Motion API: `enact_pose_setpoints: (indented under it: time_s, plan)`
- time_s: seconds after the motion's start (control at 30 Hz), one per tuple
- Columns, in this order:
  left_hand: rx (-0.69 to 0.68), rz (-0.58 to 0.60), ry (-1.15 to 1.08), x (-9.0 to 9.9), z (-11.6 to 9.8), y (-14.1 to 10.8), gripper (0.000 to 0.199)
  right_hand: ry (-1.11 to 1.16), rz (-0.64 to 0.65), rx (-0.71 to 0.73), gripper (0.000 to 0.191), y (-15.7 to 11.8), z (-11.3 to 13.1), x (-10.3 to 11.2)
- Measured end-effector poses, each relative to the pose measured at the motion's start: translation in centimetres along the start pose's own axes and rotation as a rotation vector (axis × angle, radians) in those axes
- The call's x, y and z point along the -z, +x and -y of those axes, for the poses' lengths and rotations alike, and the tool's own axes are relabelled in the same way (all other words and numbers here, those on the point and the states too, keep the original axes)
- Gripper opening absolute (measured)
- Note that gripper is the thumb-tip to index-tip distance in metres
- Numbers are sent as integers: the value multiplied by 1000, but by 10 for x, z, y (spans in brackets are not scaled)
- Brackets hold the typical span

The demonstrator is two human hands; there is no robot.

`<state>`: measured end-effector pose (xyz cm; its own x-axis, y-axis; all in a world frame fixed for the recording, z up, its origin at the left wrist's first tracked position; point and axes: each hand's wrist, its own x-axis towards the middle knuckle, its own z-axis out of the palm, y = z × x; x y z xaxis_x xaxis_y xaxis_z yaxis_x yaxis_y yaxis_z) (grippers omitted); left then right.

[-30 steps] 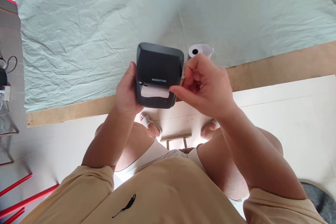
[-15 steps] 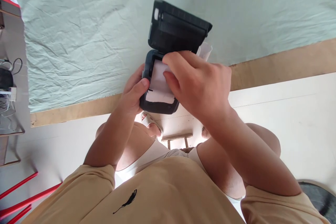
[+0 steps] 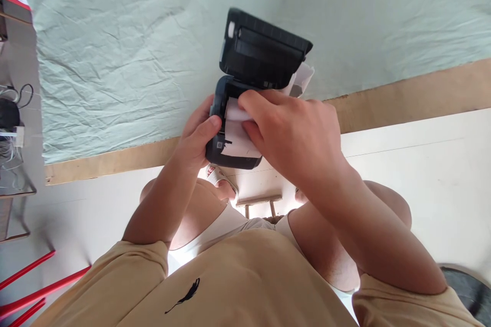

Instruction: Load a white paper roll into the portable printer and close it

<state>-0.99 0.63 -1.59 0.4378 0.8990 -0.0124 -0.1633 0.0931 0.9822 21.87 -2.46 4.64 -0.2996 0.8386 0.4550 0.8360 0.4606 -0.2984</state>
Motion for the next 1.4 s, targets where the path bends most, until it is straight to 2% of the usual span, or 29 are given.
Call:
enact_pose_setpoints:
  time_s: [0.13,0.27,0.33,0.4,0.43,0.47,0.5,0.53,0.57,0.63,0.7,0.77,0.83,1.0,1.07,1.13,1.2,1.27,1.4]
  plan:
    - [30,-39,22,-5,-6,-3,64,102,3,-28,9,2,1,4]
    - [30,-80,-50,-13,-10,-3,58,460,43,-92,30,5,-6,20]
    - [61,-100,-81,-16,-11,-1,56,707,-14,-202,31,5,-25,25]
    - [70,-114,-121,-19,-11,0,53,923,-151,-294,27,4,-53,22]
    - [68,-118,-143,-20,-12,1,52,984,-219,-366,33,3,-68,18]
    - [66,-125,-162,-22,-13,1,51,1018,-236,-389,42,2,-83,13]
    - [72,-130,-173,-23,-14,1,51,1038,-332,-402,39,0,-96,8]
    - [81,-143,-175,-24,-16,1,51,1023,-472,-448,25,-2,-106,4]
    - [95,-157,-171,-26,-18,1,52,963,-531,-488,15,-5,-114,0]
    - [129,-181,-154,-28,-23,0,54,781,-575,-528,10,-10,-123,-3]
    - [140,-190,-146,-29,-26,0,55,566,-505,-435,11,-14,-127,-2]
    - [134,-190,-147,-29,-27,0,56,394,-468,-261,25,-16,-129,0]
    - [131,-191,-146,-29,-26,0,56,298,-415,-184,30,-18,-131,1]
    - [104,-179,-170,-29,-25,-1,47,232,-217,-373,43,-24,-135,-4]
    - [82,-172,-179,-29,-24,-1,45,210,-215,-378,52,-24,-130,-3]
    - [79,-162,-180,-29,-24,-1,46,191,-266,-279,57,-20,-118,1]
    - [87,-159,-177,-28,-23,-1,47,194,-373,-131,48,-16,-100,4]
    - [88,-163,-174,-28,-22,0,48,213,-411,-38,40,-11,-82,0]
    - [90,-181,-180,-28,-21,1,50,227,-313,53,60,-8,-69,-28]
